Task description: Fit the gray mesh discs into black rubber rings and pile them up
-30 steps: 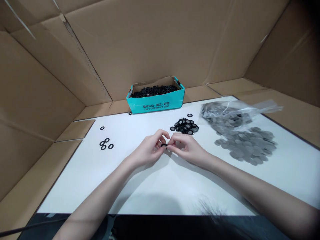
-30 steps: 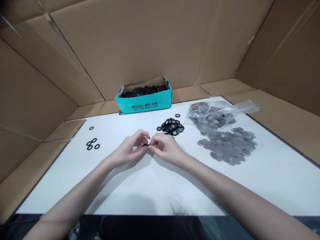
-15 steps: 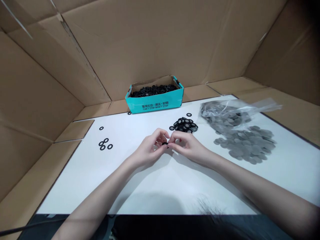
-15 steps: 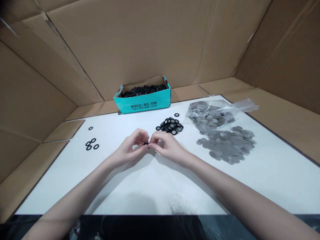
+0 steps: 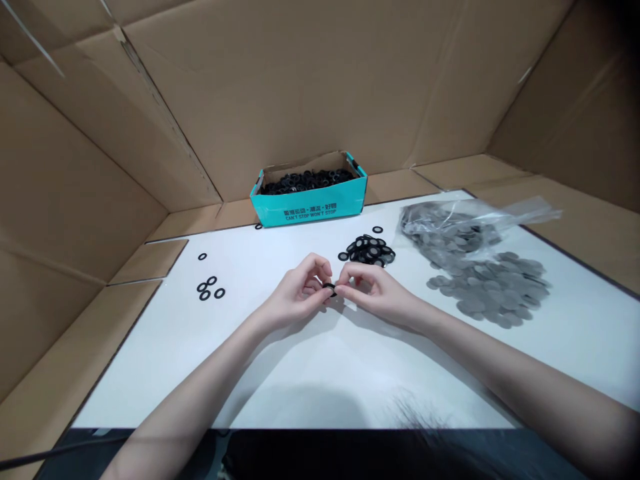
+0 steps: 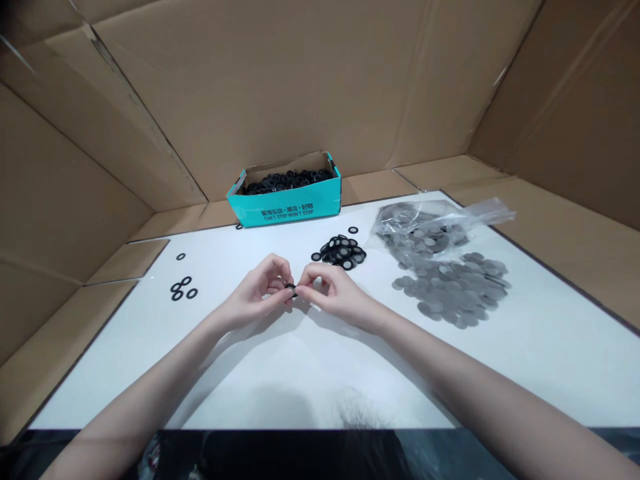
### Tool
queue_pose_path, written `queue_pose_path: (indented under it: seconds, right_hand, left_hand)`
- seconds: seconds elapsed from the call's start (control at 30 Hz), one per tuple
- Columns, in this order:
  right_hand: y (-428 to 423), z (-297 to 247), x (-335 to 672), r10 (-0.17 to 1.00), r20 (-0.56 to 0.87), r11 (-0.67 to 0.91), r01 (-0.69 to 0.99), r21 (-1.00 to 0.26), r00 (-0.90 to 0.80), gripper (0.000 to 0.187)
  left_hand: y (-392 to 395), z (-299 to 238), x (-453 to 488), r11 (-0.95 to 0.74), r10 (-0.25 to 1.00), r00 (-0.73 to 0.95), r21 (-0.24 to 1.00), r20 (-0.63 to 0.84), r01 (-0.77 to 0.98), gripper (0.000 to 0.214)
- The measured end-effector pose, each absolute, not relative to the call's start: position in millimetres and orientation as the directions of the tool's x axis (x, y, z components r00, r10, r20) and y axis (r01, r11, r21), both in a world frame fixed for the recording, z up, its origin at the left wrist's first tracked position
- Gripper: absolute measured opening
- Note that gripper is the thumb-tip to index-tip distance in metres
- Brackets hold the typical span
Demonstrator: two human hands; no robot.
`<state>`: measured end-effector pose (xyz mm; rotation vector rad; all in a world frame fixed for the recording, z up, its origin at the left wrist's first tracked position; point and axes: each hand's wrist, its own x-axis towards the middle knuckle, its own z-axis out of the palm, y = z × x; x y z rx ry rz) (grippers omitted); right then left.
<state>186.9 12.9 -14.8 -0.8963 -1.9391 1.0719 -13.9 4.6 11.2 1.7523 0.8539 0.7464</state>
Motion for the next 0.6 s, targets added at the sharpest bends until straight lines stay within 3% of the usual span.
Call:
queue_pose_path:
  seconds: [0.4,0.6]
  right_hand:
    - [11.1,-18.5,180.9,0.794,0.384,0.539,0.254,-0.803,-0.471,0.022]
    - [9.9,-15.0,182.1,0.806,0.377,0.527,0.262,-0.809,-0.457,0.019]
  left_hand:
    - [4.8,19.1,-13.5,-0.416,0.770,0.631,0.825,0.096,0.382,0.012]
    - [6.2,17.5,-15.9,-0.369,0.797,0.593,0.873,0.120,0.320,0.011]
